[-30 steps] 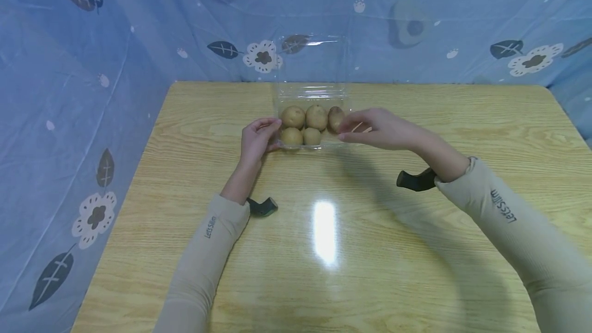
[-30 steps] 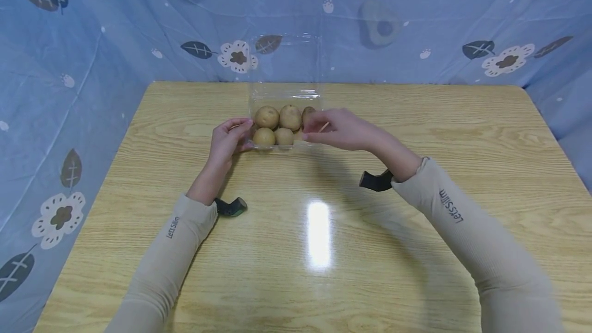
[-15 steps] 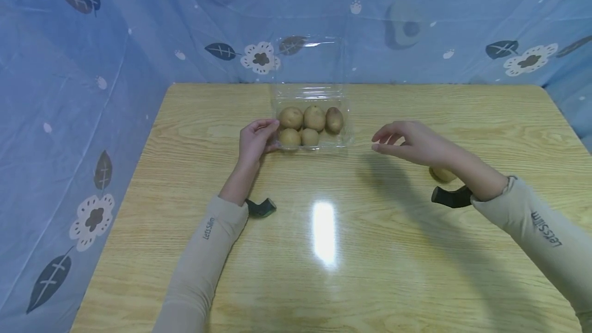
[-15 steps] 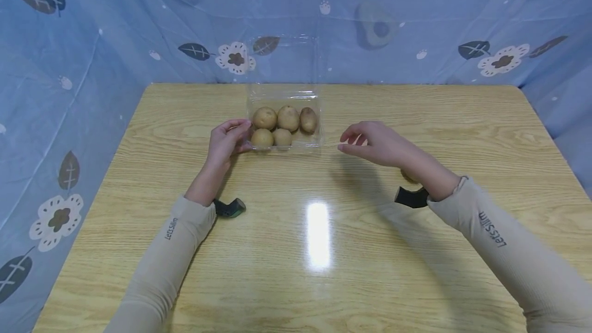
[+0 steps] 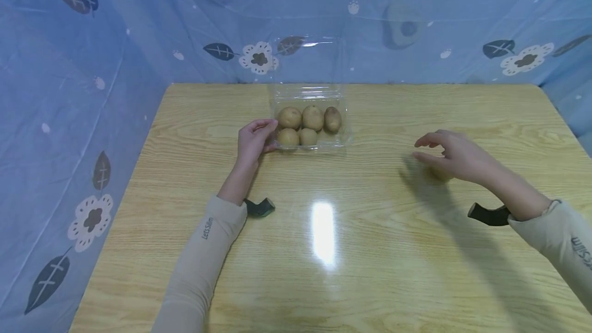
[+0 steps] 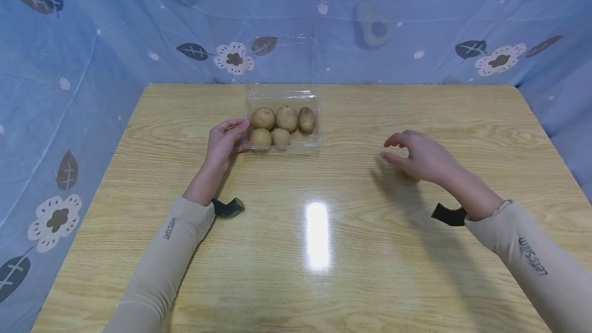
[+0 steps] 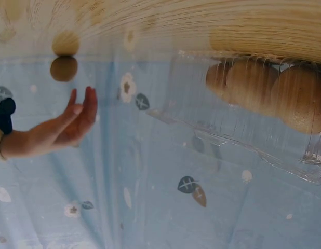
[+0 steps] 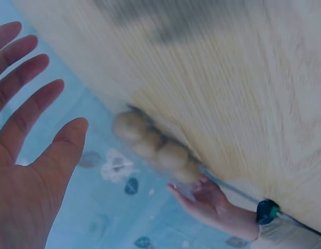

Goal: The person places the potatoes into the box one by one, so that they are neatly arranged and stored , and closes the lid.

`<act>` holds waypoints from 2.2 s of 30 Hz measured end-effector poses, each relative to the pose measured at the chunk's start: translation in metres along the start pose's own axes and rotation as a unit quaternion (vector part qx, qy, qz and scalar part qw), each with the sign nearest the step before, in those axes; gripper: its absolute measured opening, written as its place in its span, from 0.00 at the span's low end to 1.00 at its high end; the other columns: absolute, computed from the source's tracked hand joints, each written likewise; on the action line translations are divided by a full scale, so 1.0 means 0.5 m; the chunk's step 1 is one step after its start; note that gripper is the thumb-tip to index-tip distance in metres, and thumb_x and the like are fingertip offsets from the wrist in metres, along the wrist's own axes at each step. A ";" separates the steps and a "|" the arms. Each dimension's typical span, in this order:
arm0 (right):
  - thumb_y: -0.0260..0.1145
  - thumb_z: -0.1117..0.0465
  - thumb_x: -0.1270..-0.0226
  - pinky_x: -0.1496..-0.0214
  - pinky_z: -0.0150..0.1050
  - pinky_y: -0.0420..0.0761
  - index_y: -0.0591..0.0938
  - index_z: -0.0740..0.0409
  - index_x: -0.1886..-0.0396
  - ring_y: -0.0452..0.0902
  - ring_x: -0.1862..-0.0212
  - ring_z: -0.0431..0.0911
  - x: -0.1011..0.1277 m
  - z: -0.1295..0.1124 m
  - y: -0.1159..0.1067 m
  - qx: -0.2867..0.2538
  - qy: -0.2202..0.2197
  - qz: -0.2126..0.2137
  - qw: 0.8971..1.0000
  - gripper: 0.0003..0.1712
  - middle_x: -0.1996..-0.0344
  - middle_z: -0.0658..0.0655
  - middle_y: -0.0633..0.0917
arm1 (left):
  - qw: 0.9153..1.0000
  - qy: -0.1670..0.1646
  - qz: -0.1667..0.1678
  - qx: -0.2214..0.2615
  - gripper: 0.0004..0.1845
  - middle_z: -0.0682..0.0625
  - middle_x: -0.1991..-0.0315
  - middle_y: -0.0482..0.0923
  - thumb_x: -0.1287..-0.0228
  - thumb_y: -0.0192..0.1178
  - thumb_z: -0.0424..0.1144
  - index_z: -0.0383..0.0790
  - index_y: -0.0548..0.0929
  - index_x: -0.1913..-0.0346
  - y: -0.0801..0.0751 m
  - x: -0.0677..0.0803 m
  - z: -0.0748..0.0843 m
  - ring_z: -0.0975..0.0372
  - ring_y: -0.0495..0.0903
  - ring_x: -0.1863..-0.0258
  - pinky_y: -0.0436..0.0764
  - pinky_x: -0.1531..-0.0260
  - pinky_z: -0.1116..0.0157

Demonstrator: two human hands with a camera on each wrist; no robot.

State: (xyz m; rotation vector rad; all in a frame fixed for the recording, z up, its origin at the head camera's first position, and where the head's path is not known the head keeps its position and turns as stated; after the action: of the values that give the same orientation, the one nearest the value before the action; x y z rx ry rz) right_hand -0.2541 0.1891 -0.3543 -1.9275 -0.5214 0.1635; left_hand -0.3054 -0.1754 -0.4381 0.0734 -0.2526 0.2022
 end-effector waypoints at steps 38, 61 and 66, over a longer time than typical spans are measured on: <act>0.65 0.59 0.42 0.63 0.52 0.80 0.77 0.66 0.53 0.77 0.59 0.60 0.038 0.103 0.033 0.033 0.014 0.006 0.999 0.19 0.59 0.68 0.80 | 1.000 -0.005 -0.004 0.017 0.09 0.54 0.63 0.80 0.44 0.64 0.41 0.42 0.80 0.63 0.001 -0.006 -0.005 0.65 0.76 0.63 0.82 0.80 0.74; 0.69 0.61 0.47 0.67 0.48 0.80 0.77 0.67 0.51 0.78 0.57 0.61 0.014 0.062 -0.020 0.028 0.011 0.018 0.999 0.24 0.70 0.58 0.81 | 1.000 -0.007 0.001 0.019 0.09 0.55 0.66 0.79 0.45 0.64 0.42 0.42 0.80 0.63 -0.005 -0.008 -0.011 0.66 0.76 0.65 0.83 0.79 0.74; 0.66 0.59 0.44 0.63 0.50 0.79 0.76 0.66 0.50 0.77 0.55 0.61 -0.013 0.033 -0.011 0.017 0.028 0.012 0.999 0.23 0.70 0.56 0.81 | 1.000 -0.006 -0.001 0.019 0.10 0.56 0.66 0.78 0.45 0.64 0.42 0.41 0.80 0.62 -0.006 -0.008 -0.012 0.66 0.75 0.65 0.83 0.79 0.74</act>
State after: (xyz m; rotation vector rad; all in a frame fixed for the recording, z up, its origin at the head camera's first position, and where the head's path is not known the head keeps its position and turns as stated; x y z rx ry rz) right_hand -0.2671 0.2018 -0.3567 -1.9005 -0.4570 0.1325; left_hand -0.3072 -0.1783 -0.4450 0.1134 -0.2606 0.2052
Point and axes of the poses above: each hand's wrist, its own x-axis away from the middle knuckle, its own y-axis out of the palm, z = x × y, the point moved 9 cm from there along -x, towards the middle knuckle
